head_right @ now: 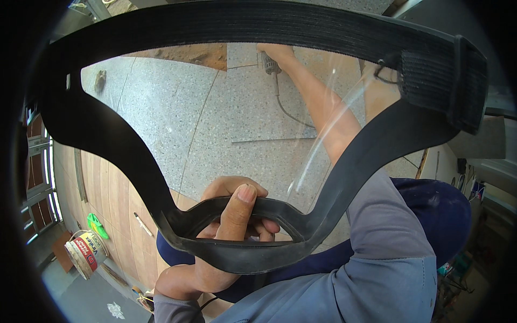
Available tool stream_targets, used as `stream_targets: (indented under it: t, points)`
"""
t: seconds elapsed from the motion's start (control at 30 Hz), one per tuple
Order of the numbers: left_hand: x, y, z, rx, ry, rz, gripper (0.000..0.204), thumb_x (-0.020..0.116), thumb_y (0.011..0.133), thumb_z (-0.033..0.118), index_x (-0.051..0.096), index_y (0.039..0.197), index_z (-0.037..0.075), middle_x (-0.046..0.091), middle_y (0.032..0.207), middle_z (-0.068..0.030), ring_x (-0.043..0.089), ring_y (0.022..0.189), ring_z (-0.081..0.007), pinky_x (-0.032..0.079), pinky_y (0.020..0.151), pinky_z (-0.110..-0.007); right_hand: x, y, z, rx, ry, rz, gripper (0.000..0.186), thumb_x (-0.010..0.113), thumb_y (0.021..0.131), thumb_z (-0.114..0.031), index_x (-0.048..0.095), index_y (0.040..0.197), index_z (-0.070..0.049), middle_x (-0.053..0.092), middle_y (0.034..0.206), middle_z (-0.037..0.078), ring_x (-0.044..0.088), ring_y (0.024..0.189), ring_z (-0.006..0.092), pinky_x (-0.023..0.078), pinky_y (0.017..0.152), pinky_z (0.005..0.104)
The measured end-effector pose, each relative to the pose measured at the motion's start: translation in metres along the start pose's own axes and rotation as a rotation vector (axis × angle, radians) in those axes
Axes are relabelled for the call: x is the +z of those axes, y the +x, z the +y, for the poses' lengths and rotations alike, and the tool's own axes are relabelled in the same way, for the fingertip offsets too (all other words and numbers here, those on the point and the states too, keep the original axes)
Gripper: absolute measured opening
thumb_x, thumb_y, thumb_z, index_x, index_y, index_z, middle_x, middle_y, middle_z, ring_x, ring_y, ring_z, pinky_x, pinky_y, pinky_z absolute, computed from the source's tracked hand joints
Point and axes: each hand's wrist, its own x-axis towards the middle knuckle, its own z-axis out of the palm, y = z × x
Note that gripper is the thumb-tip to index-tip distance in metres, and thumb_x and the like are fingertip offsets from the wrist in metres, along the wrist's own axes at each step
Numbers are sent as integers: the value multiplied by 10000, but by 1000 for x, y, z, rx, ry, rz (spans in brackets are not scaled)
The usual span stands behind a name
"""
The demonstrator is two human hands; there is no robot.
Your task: Using an angle grinder to cut floor tiles to size.
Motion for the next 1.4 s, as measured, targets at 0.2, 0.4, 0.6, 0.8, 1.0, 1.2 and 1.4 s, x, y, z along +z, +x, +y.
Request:
stream_targets:
  t: [0.2, 0.4, 0.6, 0.8, 1.0, 1.2, 1.4]
  points:
    - [1, -10, 1, -51, 1, 19, 322, 540, 1064, 326, 583, 1077, 7, 645, 749, -114, 543, 544, -82, 441, 492, -223, -6, -6, -4, 157, 55, -80, 433, 809, 647, -292, 707, 800, 99, 677, 773, 146, 625, 624, 211, 476, 548, 368]
    - [-2, -14, 1, -36, -5, 18, 334, 536, 1064, 339, 581, 1086, 9, 641, 750, -111, 543, 548, -81, 445, 496, -225, 3, 3, 11, -31, -49, -16, 448, 810, 648, -289, 704, 829, 107, 682, 788, 152, 640, 631, 220, 494, 554, 374]
    - [-2, -14, 1, -26, -8, 26, 320, 536, 1065, 333, 583, 1085, 16, 644, 752, -107, 544, 542, -81, 444, 491, -226, 1, 4, 8, 184, -10, -41, 488, 812, 636, -290, 701, 875, 120, 683, 829, 166, 642, 650, 244, 492, 538, 410]
    - [-2, -13, 1, -16, -35, 27, 309, 538, 1065, 323, 583, 1081, 17, 645, 753, -107, 544, 541, -77, 442, 485, -222, -5, -6, 0, 241, 37, -80, 505, 816, 618, -290, 700, 882, 123, 678, 837, 168, 633, 683, 241, 481, 552, 411]
    - [-3, -11, 0, -15, -28, 11, 305, 536, 1066, 316, 582, 1077, 15, 644, 751, -106, 542, 541, -73, 442, 485, -218, 1, -4, 7, 223, -41, -8, 398, 812, 623, -314, 721, 753, 51, 692, 728, 129, 650, 610, 209, 512, 539, 379]
    - [0, -11, -3, 5, -19, 6, 307, 536, 1067, 317, 582, 1075, 13, 643, 744, -101, 546, 545, -72, 443, 493, -216, 0, -4, 14, 248, 41, -81, 458, 809, 624, -284, 703, 839, 106, 674, 821, 160, 630, 646, 229, 478, 552, 387]
    - [-1, -11, -10, -4, -17, -1, 311, 538, 1066, 311, 585, 1066, 3, 645, 742, -98, 556, 553, -70, 451, 506, -212, -5, -19, -1, 35, -4, -32, 444, 810, 622, -277, 701, 823, 104, 673, 800, 150, 632, 639, 234, 486, 560, 384]
